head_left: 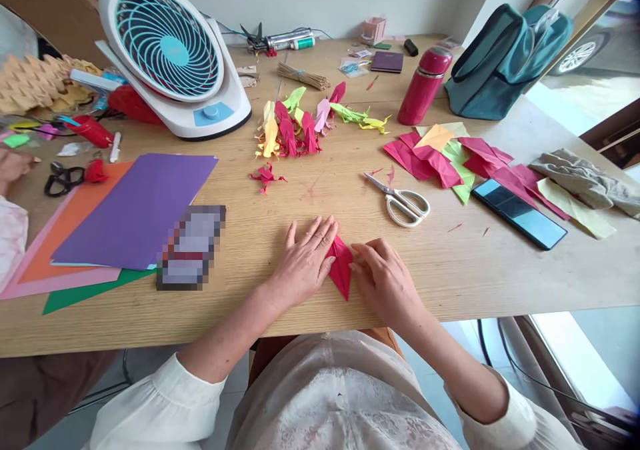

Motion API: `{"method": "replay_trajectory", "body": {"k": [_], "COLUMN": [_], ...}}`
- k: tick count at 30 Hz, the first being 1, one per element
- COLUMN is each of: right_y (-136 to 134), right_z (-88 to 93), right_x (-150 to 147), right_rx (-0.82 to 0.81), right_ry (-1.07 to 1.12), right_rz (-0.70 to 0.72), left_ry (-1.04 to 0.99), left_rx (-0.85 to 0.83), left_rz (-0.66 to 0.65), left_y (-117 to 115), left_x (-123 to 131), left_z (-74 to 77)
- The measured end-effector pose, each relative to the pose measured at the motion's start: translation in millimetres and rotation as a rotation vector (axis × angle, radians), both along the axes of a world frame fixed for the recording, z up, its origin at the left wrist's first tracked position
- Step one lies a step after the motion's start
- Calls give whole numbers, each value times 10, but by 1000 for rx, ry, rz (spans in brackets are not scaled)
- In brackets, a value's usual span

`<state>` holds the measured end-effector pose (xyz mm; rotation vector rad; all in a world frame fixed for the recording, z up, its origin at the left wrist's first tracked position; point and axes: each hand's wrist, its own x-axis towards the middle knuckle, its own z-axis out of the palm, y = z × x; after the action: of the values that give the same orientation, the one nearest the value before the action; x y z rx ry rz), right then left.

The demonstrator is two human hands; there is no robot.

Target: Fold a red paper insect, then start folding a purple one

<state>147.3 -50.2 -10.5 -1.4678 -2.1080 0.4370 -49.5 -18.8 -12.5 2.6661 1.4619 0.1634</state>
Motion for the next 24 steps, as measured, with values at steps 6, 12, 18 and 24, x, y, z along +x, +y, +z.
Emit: {"method": "replay_trajectory", "body": {"k": [6, 12, 18, 24], "right_y": [109, 125, 189, 419], "right_z": [46, 118, 95, 149], "right_x": [-146, -146, -108, -111], "right_rx": [-103, -251, -370, -369], "right_ry": [-97, 209, 651, 780], "right_rz": [-107, -84, -8, 24], "left_ry": [-89, -349, -875, -1223], "left_rx": [48, 53, -237, -587], "left_rz": [165, 92, 154, 265], "left_y": [-25, -18, 8, 238], "left_x": [-3, -78, -23, 47], "left_z": [-51, -63, 32, 215]}}
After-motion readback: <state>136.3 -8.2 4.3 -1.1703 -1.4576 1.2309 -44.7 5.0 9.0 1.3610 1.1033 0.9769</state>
